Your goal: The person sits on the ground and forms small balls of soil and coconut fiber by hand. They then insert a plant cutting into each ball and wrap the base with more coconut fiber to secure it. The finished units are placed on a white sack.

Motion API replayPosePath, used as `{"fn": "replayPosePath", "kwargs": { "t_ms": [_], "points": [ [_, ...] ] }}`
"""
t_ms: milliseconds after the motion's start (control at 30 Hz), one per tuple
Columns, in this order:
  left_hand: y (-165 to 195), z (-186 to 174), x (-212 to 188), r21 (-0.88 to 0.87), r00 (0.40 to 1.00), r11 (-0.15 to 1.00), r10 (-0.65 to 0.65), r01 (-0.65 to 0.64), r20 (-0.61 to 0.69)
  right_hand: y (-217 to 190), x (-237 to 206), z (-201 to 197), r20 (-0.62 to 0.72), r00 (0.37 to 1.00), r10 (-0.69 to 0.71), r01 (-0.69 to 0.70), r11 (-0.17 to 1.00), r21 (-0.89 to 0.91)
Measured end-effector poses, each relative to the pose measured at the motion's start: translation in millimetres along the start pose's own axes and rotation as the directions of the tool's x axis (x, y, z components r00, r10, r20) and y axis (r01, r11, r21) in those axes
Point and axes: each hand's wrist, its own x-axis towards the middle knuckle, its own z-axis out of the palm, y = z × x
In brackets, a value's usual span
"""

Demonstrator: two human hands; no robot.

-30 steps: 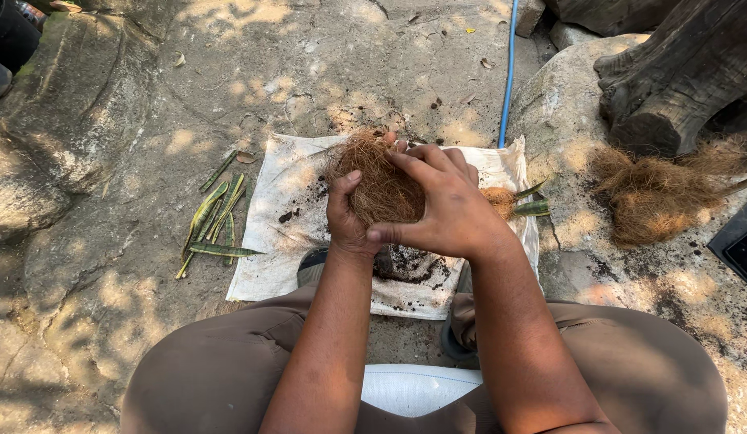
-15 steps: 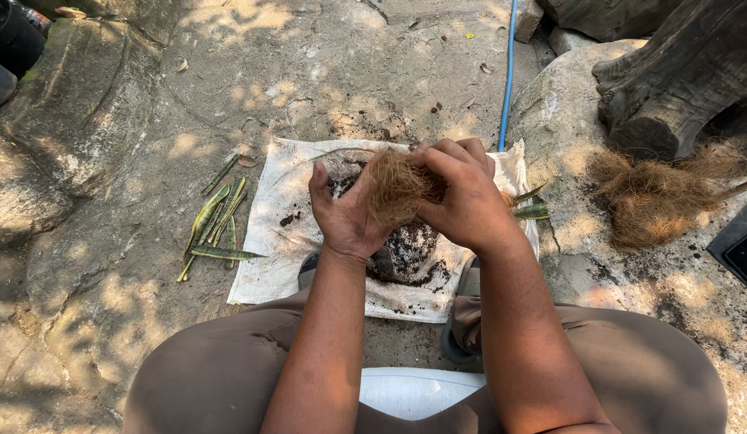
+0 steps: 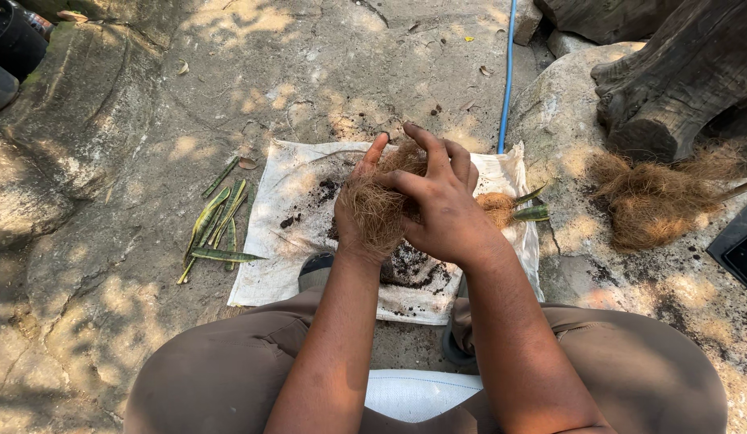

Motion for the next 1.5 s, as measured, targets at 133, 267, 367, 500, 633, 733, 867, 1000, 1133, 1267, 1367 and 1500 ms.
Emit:
{"fn": "replayPosePath", "kwargs": {
  "t_ms": [133,267,367,500,633,733,867,1000,1133,1267,1367,1500],
  "points": [
    [3,-20,1,-0.135,0.999,0.991,0.022,-0.027,-0.04,-9,5,-4,0.176,0.981,0.077,-0.084,0.996,0.031],
    [9,-30,6,-0.051,0.976,0.993,0.091,-0.103,-0.2,-13,5,-14,0.224,0.972,0.074,-0.098,0.99,0.097],
    [12,-24,3,-0.078,0.985,0.994,0.07,-0.083,-0.155,-8,-2,-29,0.165,0.986,0.009,-0.034,0.989,0.146],
    [9,-6,-1,-0.087,0.982,0.992,0.079,-0.094,-0.171,-8,-8,-26,-0.259,0.965,0.042,0.018,0.975,0.223],
    [0,10,-2,-0.082,0.991,0.996,0.031,-0.021,0.127,-21,-3,6,-0.421,0.906,0.045,0.172,0.871,0.461],
    [1,15,-1,-0.011,0.998,0.999,0.043,-0.043,-0.052,-25,-3,21,-0.462,0.885,-0.056,0.208,0.936,0.284],
    [7,12,2,-0.115,0.984,0.993,-0.007,0.028,0.176,-24,-1,32,-0.481,0.876,-0.009,0.178,0.935,0.307],
    [-3,1,3,-0.083,1.0,0.996,0.029,-0.029,0.0,-17,-2,45,-0.492,0.87,0.022,0.15,0.94,0.308],
    [-7,-13,6,-0.047,0.995,0.994,0.096,-0.095,0.018,-6,-1,55,-0.408,0.912,0.046,0.106,0.934,0.342],
    [-6,-17,3,-0.158,0.994,0.987,0.051,-0.036,0.093,-4,-1,61,-0.412,0.906,0.097,0.104,0.892,0.44],
    [-7,-12,2,-0.255,0.993,0.966,-0.013,0.043,0.12,-7,0,62,-0.427,0.883,0.194,0.047,0.869,0.492],
    [-5,-13,2,-0.195,0.994,0.979,-0.031,0.051,0.104,-10,2,61,-0.446,0.881,0.16,0.034,0.918,0.396]
  ]
}}
